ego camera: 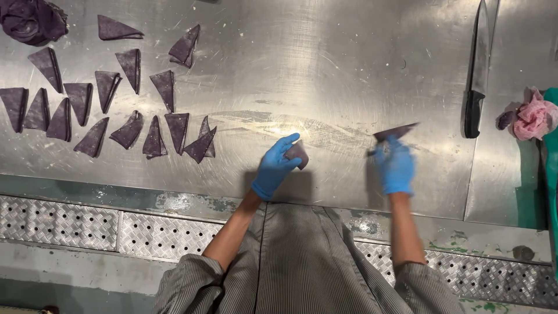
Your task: Rolling purple triangular pieces of dough into small croissant-like shapes.
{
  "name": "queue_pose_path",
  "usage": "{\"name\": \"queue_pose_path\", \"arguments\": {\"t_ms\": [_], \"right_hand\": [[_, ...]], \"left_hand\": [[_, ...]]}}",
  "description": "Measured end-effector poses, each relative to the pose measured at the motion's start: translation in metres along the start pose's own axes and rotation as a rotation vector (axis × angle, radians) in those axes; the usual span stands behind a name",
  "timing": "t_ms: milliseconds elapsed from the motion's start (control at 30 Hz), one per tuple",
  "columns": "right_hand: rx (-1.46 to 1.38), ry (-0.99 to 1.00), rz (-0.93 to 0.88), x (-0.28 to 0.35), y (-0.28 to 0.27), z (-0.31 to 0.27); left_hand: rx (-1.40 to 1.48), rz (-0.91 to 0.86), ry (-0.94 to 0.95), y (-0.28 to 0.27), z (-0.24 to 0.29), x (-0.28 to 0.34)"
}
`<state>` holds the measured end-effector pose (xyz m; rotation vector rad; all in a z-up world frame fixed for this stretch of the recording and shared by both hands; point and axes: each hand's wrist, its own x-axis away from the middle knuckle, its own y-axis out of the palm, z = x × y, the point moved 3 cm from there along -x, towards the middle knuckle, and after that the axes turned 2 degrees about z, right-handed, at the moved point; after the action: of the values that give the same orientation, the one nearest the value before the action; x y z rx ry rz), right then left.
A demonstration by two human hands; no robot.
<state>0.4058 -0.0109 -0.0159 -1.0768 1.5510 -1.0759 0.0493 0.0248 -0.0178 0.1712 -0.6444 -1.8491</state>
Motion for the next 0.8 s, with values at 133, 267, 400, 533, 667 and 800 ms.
{"name": "queue_pose_path", "arguments": {"t_ms": [133,267,400,533,667,800], "right_hand": [[-0.298,0.222,-0.328,0.036,0.004,-0.11],[-1.597,0.859,-0.873,0.056,0.064,-0.143],[-1.793,0.949,-0.852,0.047,0.106,-0.137],[-1.666,0.829,-0.806,0.026,0.128,-0.144],[-1.609,0.71,-0.796,0.019,0.152,-0.151],[-1.611,0.633,-0.746,0.008,0.152,-0.161]], "left_hand": [[0.112,0.025,-0.04,0.014,-0.019,-0.001],[0.095,0.072,-0.027,0.023,-0.045,-0.001],[-0.542,0.225,0.471,-0.003,-0.125,0.005],[-0.726,0.332,0.409,-0.019,-0.155,0.016],[-0.707,0.428,-0.047,-0.003,-0.1,0.037],[-1.478,0.045,0.437,0.004,-0.111,0.062]]}}
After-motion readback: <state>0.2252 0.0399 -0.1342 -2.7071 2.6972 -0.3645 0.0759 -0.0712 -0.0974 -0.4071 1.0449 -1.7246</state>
